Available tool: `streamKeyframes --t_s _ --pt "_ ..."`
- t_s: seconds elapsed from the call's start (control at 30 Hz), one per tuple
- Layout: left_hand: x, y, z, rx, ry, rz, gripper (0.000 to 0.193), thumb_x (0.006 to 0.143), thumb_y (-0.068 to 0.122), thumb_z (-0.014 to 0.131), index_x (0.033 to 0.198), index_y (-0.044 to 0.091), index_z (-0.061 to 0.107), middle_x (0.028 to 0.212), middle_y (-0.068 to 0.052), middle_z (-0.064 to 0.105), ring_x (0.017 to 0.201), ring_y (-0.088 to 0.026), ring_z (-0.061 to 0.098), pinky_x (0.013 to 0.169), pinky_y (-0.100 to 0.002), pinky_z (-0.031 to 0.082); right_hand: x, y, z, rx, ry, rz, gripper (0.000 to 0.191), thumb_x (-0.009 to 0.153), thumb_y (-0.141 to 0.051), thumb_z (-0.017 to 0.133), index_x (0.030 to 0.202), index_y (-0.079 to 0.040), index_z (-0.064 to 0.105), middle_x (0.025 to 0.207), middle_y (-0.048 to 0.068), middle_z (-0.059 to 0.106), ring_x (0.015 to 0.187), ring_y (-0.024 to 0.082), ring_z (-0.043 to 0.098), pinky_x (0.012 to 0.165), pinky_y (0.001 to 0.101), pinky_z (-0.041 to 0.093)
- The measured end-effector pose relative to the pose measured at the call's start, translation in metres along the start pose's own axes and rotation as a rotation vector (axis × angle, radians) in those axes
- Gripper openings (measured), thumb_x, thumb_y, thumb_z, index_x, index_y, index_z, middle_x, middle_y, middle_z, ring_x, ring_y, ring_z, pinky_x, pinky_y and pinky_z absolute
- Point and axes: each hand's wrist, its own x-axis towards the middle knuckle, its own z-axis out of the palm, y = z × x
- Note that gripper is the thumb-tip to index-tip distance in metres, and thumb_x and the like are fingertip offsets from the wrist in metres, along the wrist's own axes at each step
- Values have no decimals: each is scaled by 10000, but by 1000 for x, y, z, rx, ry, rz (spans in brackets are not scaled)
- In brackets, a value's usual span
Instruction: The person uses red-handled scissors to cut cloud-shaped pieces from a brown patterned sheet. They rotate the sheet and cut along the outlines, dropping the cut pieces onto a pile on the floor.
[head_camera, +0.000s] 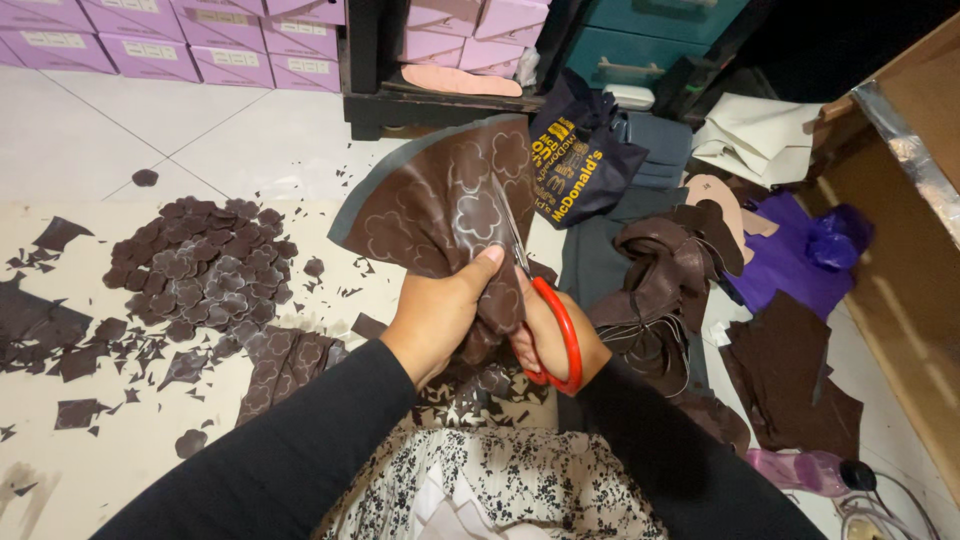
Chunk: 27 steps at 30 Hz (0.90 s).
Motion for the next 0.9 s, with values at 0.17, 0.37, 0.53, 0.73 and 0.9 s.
streamKeyframes --t_s 0.17,0.37,0.53,0.73,0.9 --pt "-4 -3 3 -2 -8 -88 303 925 150 694 1161 -36 658 1053 -111 736 876 -185 690 776 -330 568 -5 0 2 46 21 -38 553 987 -586 416 726 -109 520 482 20 410 370 131 394 397 291 342" --pt "-3 -2 3 4 -31 -65 315 919 149 693 1180 -24 661 1080 -98 739 905 -169 696 793 -316 570 -4 -3 0 1 61 -26 606 992 -617 503 695 -96 414 491 -4 367 367 116 369 376 291 318" --pt "-4 -4 2 -8 -36 -82 309 919 145 692 1177 -23 665 1077 -106 739 894 -172 697 787 -321 572 -3 -5 0 -17 66 -45 569 980 -601 504 708 -107 435 489 -2 381 369 125 394 380 292 339" --pt "-4 -9 0 5 -47 -76 310 919 137 683 1183 -24 666 1083 -104 743 904 -169 704 793 -317 572 -2 -6 -5 -76 41 -68 596 991 -609 490 704 -88 469 488 -9 383 355 113 372 355 286 321" --pt "-2 -11 1 -4 -32 -88 313 920 135 682 1183 -33 661 1080 -107 742 902 -169 703 787 -321 571 0 -5 -5 -110 66 -73 596 986 -615 491 704 -91 464 476 4 364 344 116 353 349 290 318"
